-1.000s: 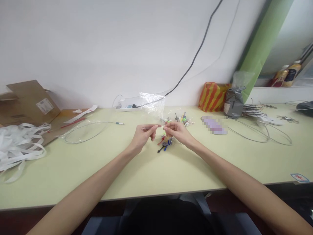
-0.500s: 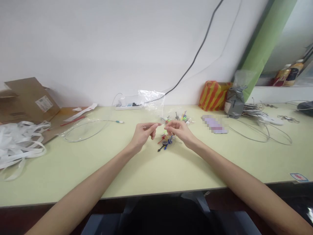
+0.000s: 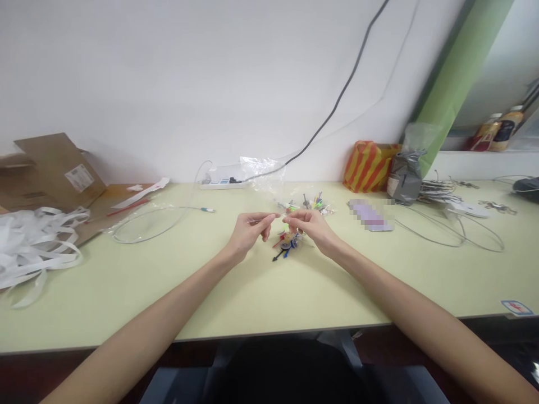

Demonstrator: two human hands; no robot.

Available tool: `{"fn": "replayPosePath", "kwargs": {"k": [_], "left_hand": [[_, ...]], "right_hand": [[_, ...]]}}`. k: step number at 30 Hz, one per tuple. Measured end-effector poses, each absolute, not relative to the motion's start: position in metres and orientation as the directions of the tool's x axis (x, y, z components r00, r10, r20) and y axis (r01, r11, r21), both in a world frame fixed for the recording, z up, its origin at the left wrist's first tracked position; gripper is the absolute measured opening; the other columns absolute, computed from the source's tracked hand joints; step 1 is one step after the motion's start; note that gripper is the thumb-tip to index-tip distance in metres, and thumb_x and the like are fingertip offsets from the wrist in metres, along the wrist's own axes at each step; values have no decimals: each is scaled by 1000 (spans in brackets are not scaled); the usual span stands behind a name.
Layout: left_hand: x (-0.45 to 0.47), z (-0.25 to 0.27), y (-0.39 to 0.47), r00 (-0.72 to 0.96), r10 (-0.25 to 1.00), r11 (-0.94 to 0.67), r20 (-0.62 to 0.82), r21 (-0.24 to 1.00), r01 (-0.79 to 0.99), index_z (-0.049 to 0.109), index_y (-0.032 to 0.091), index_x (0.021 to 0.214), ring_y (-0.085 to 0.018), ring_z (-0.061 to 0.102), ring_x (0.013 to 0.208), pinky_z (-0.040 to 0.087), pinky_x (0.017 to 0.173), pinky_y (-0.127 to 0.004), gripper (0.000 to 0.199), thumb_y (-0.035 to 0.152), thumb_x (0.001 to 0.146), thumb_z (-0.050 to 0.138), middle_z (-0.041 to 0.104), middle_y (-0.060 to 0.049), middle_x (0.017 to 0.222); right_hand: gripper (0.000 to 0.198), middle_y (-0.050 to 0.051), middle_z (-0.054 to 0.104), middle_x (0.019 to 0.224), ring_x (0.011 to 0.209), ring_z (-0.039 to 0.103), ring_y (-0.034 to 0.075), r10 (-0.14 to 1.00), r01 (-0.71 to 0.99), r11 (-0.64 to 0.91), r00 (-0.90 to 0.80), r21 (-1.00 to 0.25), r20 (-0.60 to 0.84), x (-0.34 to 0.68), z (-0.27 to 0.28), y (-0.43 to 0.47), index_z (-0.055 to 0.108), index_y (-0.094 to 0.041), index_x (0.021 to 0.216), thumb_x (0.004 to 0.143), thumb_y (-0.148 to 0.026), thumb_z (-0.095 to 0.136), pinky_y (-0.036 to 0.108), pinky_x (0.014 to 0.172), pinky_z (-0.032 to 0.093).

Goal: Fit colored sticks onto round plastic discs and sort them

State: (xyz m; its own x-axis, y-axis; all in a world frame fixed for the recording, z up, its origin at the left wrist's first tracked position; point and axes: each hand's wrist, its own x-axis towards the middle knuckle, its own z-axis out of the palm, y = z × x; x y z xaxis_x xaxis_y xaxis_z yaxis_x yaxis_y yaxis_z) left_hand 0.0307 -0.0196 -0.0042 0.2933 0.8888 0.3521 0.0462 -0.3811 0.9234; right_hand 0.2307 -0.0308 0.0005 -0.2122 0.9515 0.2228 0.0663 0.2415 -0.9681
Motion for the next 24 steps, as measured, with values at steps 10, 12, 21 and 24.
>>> {"fn": "replayPosePath", "kwargs": {"k": [10,12,21,24], "left_hand": [[30,-4,-19,286,889,-390,356,918,69,79,17,82,-17,58,63,53,84,-38,29,45,88,70,49,2,52],[29,-4,-19,287,891,-387,353,919,70,78,17,83,-16,56,60,52,81,-37,30,45,88,70,49,2,52],[28,-8,-14,297,912,-286,281,958,-27,75,15,80,-14,55,59,48,66,-29,30,44,85,74,53,1,55],[22,-7,-6,243,927,-277,286,958,-72,73,14,79,-10,49,52,45,60,-27,30,44,83,73,55,1,59]], "right_hand": [[26,2,66,62,62,55,13,936,77,269,-255,-960,242,232,1,-31,74,-15,76,80,-41,71,27,62,42],[24,1,65,61,60,54,13,937,74,269,-252,-960,242,233,-1,-29,75,-15,79,80,-39,71,27,62,42],[20,1,65,63,64,58,15,935,107,291,-245,-951,258,234,-4,-26,76,-16,77,78,-34,69,28,66,44],[21,0,62,62,63,57,14,931,136,321,-229,-937,285,237,-3,-25,74,-16,83,82,-36,66,28,66,44]]}}
